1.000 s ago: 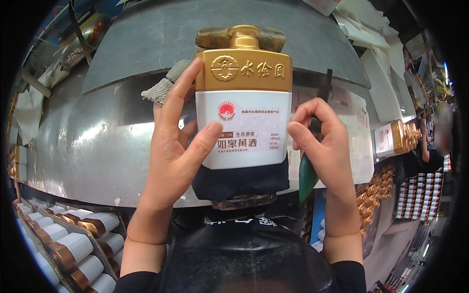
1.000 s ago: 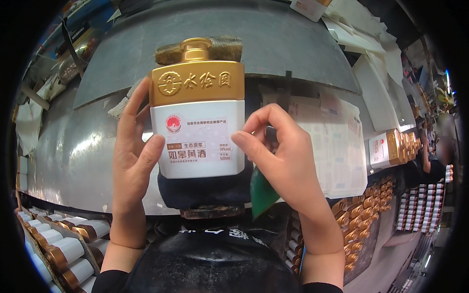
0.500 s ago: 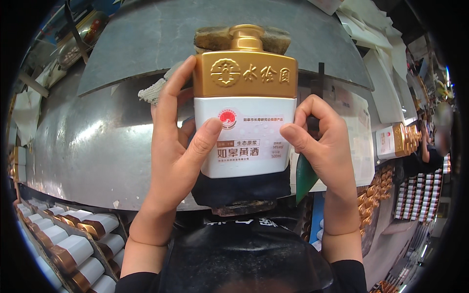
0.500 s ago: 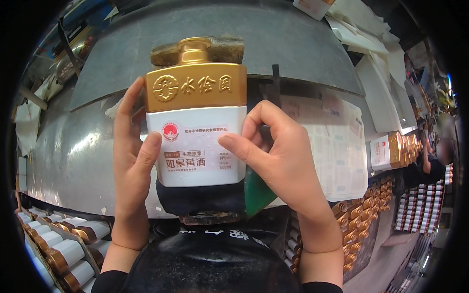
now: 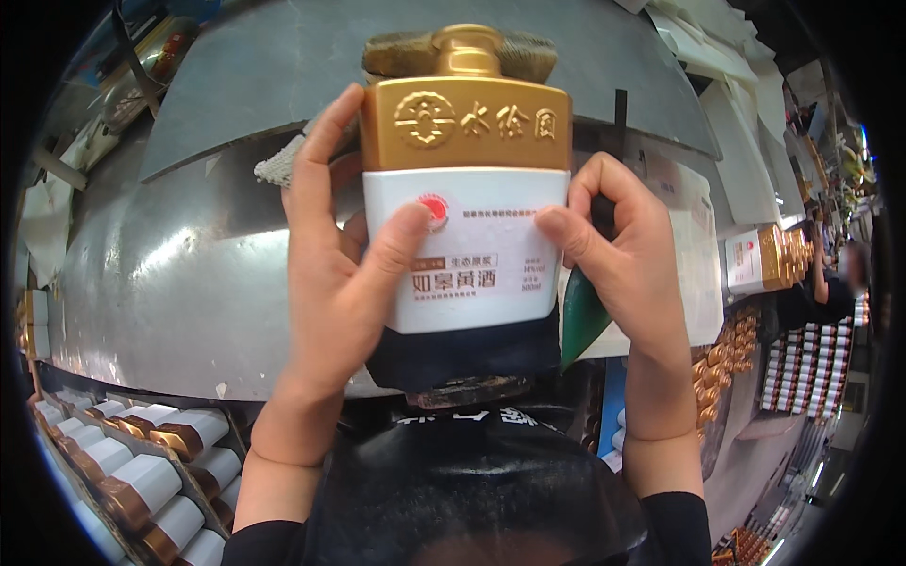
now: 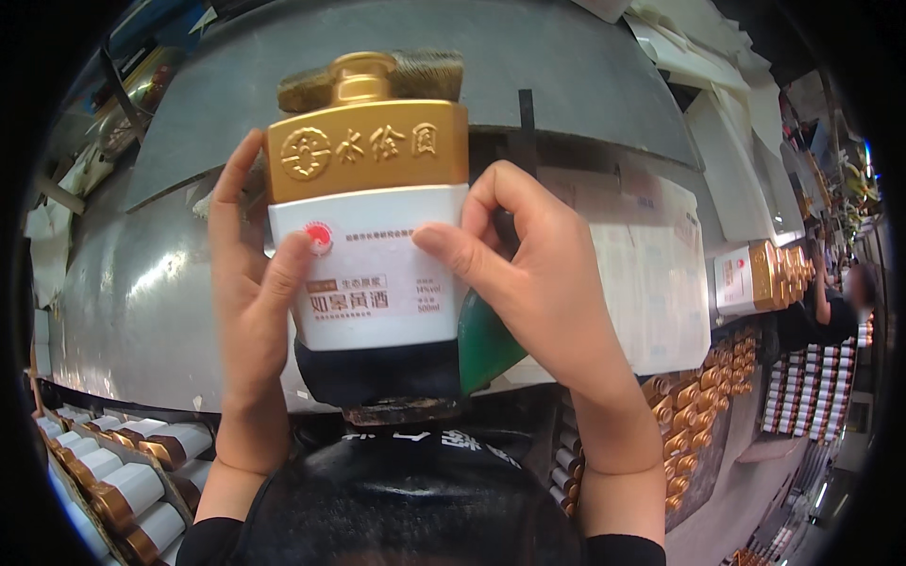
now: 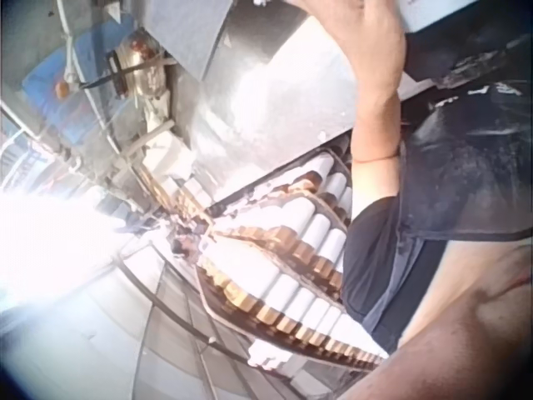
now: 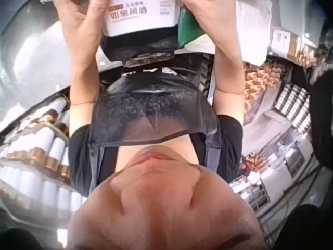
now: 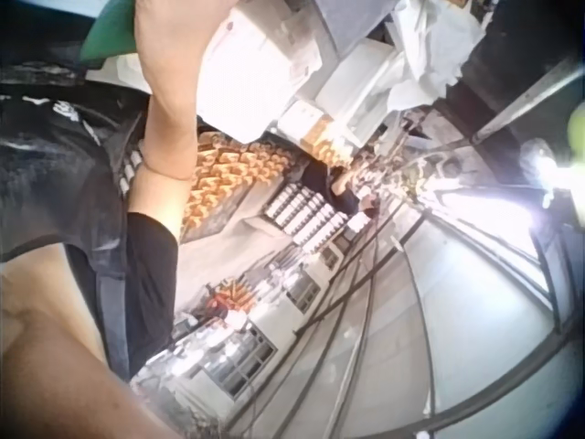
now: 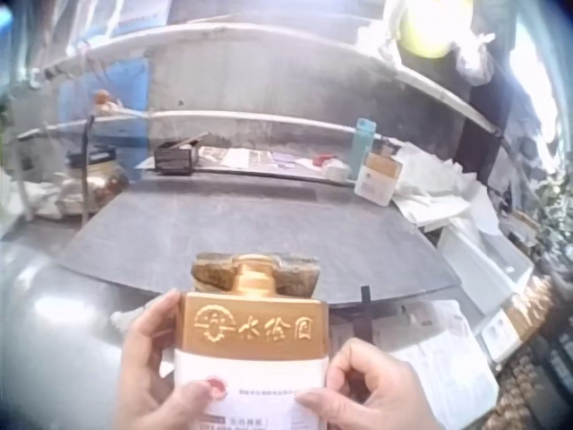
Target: The person applies paper labels to the sides of gold and white bottles. They smooth the labels with a green card, peel off a protective seal from the bottle cap, and place the finished bottles onto a nearby rack.
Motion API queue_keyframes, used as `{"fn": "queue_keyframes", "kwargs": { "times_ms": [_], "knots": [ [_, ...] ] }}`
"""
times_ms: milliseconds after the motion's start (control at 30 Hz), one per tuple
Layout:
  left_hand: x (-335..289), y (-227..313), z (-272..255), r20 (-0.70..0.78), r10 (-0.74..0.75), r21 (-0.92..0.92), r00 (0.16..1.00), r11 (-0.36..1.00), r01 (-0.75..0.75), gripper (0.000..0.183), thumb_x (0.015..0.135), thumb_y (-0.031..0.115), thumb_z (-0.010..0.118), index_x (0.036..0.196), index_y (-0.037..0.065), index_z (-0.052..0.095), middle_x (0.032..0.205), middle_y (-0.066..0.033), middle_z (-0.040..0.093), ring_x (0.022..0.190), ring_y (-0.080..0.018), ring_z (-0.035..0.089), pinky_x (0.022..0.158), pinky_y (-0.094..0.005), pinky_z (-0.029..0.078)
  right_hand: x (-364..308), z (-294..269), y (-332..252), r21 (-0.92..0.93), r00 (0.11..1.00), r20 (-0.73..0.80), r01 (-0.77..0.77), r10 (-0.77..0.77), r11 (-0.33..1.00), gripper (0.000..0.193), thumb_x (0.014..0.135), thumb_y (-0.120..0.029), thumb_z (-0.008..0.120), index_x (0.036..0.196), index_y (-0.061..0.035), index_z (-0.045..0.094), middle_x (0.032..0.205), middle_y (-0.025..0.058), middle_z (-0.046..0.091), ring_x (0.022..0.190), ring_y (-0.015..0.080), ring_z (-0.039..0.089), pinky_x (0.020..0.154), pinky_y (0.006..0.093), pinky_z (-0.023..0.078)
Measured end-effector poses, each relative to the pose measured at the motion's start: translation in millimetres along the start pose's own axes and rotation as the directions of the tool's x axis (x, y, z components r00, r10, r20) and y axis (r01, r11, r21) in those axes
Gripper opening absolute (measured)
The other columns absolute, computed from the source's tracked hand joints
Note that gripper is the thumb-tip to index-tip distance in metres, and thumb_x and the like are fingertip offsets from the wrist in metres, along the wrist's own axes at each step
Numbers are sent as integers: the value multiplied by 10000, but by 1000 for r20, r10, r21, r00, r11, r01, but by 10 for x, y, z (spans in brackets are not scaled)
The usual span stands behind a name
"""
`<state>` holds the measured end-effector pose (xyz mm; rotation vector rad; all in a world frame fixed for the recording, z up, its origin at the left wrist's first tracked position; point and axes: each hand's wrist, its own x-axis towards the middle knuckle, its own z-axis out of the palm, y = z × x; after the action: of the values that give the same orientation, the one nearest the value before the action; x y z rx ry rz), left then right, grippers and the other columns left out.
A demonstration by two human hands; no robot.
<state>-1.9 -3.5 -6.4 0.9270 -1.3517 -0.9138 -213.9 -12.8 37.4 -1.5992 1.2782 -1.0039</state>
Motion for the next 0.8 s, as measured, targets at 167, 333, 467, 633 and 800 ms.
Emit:
{"fn": "queue_keyframes", "kwargs": {
  "times_ms": [167, 333, 467, 633, 800],
  "knots": [
    [-139, -15, -135, 115, -47, -120, 992, 991, 61, 771, 884, 107, 660, 1521, 31, 233, 1534, -138, 265, 1389, -271, 337, 1105, -441, 395, -164, -8, -10, 3, 995, 56, -77, 77, 997, 277, 825, -153, 783, 809, -37, 532, 701, -32, 541, 647, 30, 470, 571, 205, 394],
    [-186, 42, -81, 125, -109, -101, 986, 987, 122, 894, 817, 131, 730, 1531, 40, 202, 1543, -128, 246, 1396, -282, 326, 1110, -451, 395, -228, -15, -93, -212, 996, 73, -39, 56, 977, 286, 823, -137, 791, 839, -56, 517, 754, -53, 512, 672, 0, 448, 578, 166, 372],
    [-138, 70, -114, 95, -106, -96, 990, 989, 115, 881, 824, 153, 731, 1529, 47, 214, 1513, -137, 247, 1382, -285, 333, 1085, -451, 423, -149, -32, -105, -132, 999, 9, -48, 50, 990, 282, 806, -145, 798, 804, -34, 539, 710, -29, 547, 647, 29, 476, 570, 202, 402],
    [29, 88, -60, 61, -56, 112, 997, 992, 48, 852, 843, 201, 730, 1522, 56, 236, 1416, -152, 288, 1324, -275, 379, 1060, -444, 445, -21, -13, -84, -64, 1000, -17, 16, -17, 998, 294, 805, -148, 801, 786, -39, 529, 702, -32, 534, 646, 35, 462, 570, 202, 399],
    [23, 29, -34, 26, -59, 51, 998, 997, 58, 834, 848, 187, 713, 1518, 40, 239, 1391, -161, 346, 1301, -266, 407, 1061, -416, 428, 9, 16, -130, -126, 999, -10, -42, 41, 991, 315, 798, -141, 805, 762, -44, 508, 688, -34, 518, 639, 35, 449, 562, 202, 394]
  ]
}}
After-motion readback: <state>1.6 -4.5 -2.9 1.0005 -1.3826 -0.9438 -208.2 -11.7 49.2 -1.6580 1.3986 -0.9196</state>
